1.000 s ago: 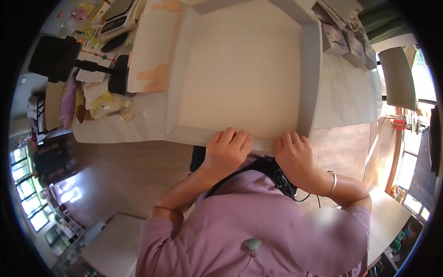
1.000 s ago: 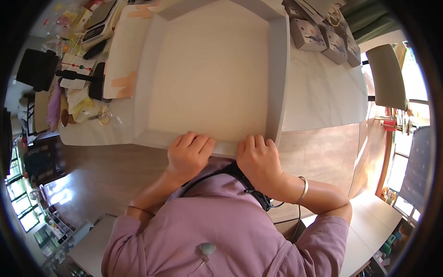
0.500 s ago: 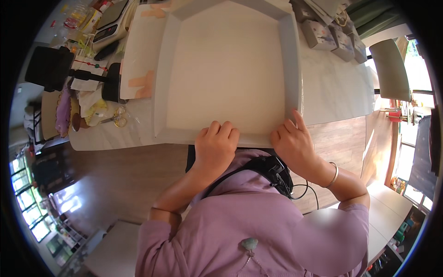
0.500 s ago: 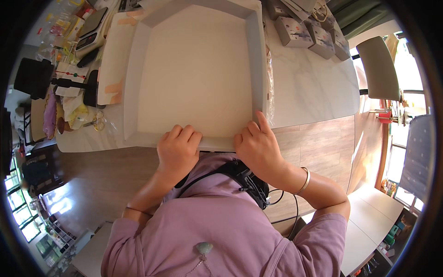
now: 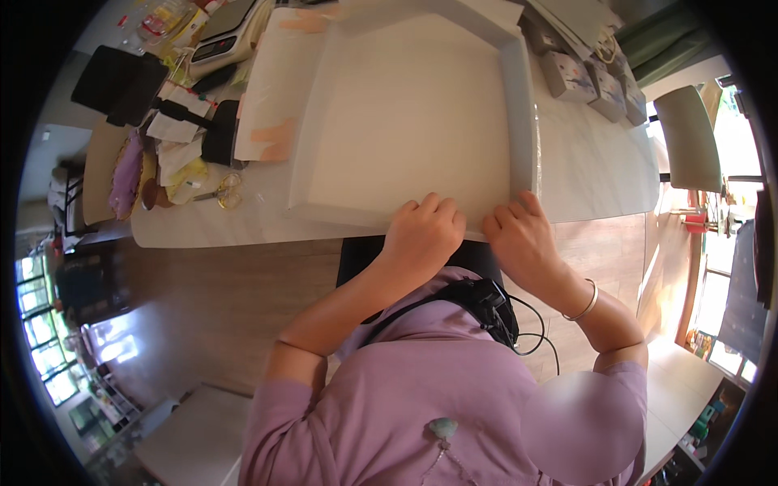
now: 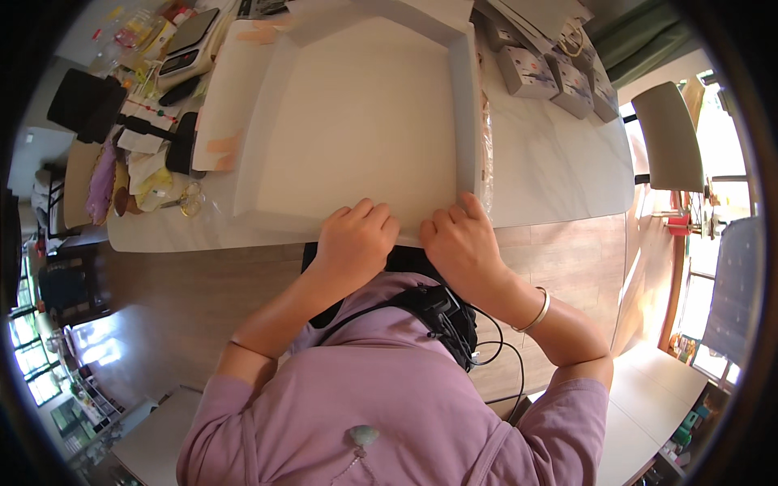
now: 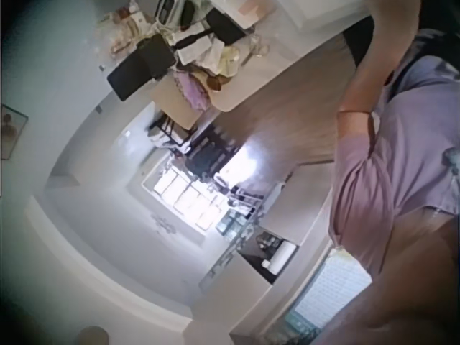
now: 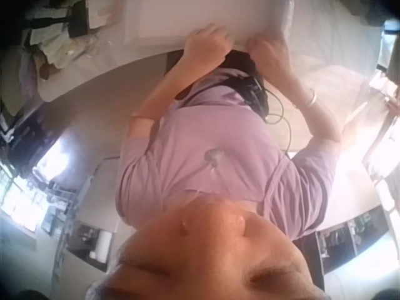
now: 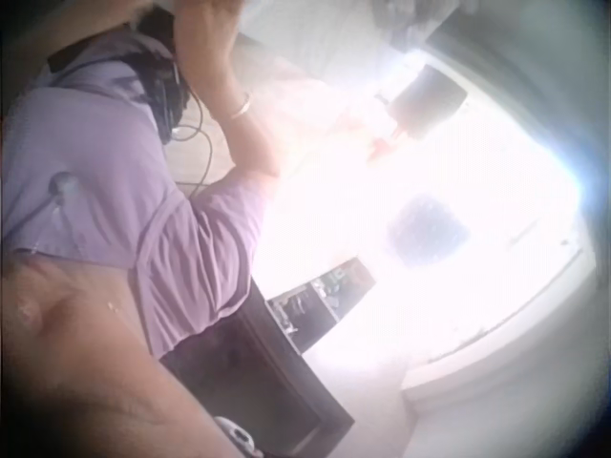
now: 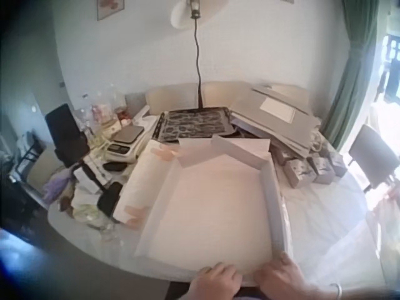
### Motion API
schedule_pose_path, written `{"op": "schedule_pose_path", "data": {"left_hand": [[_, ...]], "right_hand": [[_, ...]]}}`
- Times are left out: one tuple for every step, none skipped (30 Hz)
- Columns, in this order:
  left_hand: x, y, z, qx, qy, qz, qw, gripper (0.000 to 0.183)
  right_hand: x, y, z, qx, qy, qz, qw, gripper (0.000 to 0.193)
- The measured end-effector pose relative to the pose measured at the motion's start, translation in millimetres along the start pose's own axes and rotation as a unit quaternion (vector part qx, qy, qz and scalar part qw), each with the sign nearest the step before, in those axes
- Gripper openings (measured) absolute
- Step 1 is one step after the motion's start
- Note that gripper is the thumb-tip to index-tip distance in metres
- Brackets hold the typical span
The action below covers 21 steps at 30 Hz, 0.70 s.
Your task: The person assembles a white paper box by folding its sides and securing them with tape. They then place a patterned paper insert into the box and adjust the edges to fit.
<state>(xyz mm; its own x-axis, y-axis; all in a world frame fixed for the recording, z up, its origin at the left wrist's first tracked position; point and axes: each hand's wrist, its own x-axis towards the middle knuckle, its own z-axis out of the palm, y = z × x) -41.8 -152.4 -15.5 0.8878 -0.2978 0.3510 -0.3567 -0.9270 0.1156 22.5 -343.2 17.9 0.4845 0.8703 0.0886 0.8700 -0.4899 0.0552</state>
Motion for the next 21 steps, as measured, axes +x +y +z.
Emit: {"op": "schedule_pose_path", "data": {"left_hand": [[2,-1,-1,-0.006,-0.004,0.001,1.0,0.014],[5,-1,0,-0.014,-0.018,0.001,1.0,0.014],[7,-2,2,-0.021,-0.031,0.002,0.999,0.015],[8,-4,2,-0.029,-0.045,0.003,0.999,0.015],[10,-5,2,-0.037,-0.053,-0.002,0.998,0.016],[11,-6,2,-0.045,-0.062,-0.008,0.997,0.017],[12,-7,1,-0.053,-0.07,-0.013,0.996,0.018],[13,-8,-1,-0.064,-0.068,-0.019,0.995,0.02],[12,-9,-4,-0.074,-0.066,-0.024,0.995,0.022],[11,-11,-7,-0.085,-0.063,-0.031,0.994,0.023],[9,-18,-12,-0.097,-0.062,-0.037,0.993,0.024],[4,-29,-21,-0.108,-0.061,-0.044,0.991,0.024],[-3,-41,-31,-0.119,-0.061,-0.052,0.99,0.025],[-10,-58,-42,-0.082,-0.075,-0.069,0.992,0.026],[-18,-73,-52,-0.044,-0.089,-0.083,0.992,0.028],[-28,-86,-62,-0.026,-0.081,-0.101,0.991,0.028],[-37,-98,-70,-0.01,-0.072,-0.118,0.99,0.028],[-42,-104,-73,0.006,-0.063,-0.135,0.989,0.028],[-43,-104,-71,0.007,-0.053,-0.125,0.991,0.028],[-48,-104,-66,0.011,-0.043,-0.12,0.992,0.029],[-48,-102,-62,0.011,-0.033,-0.11,0.993,0.029]], "right_hand": [[-1,6,7,0.022,-0.012,-0.003,1.0,0.004],[0,12,8,0.043,-0.024,-0.003,0.999,0.005],[3,19,6,0.062,-0.037,-0.014,0.997,0.006],[6,26,2,0.079,-0.05,-0.025,0.995,0.006],[8,30,-1,0.097,-0.062,-0.034,0.993,0.007],[10,30,-1,0.101,-0.052,-0.032,0.993,0.008],[11,30,0,0.104,-0.041,-0.03,0.993,0.008],[11,30,0,0.108,-0.031,-0.029,0.993,0.008],[12,30,-2,0.104,-0.034,-0.03,0.994,0.008],[12,31,-3,0.1,-0.037,-0.033,0.994,0.008],[12,32,-5,0.096,-0.041,-0.033,0.994,0.008],[11,35,-7,0.101,-0.05,-0.026,0.993,0.009],[9,42,-9,0.106,-0.059,-0.019,0.992,0.009],[8,48,-11,0.111,-0.067,-0.01,0.991,0.01],[7,53,-11,0.108,-0.085,-0.005,0.991,0.013],[7,57,-11,0.106,-0.102,0.0,0.989,0.016],[9,56,-14,0.102,-0.121,0.005,0.987,0.019],[11,51,-17,0.115,-0.122,0.015,0.986,0.021],[16,41,-19,0.128,-0.123,0.025,0.984,0.023],[25,28,-22,0.142,-0.125,0.03,0.981,0.026],[37,16,-20,0.155,-0.114,0.02,0.981,0.028]]}}
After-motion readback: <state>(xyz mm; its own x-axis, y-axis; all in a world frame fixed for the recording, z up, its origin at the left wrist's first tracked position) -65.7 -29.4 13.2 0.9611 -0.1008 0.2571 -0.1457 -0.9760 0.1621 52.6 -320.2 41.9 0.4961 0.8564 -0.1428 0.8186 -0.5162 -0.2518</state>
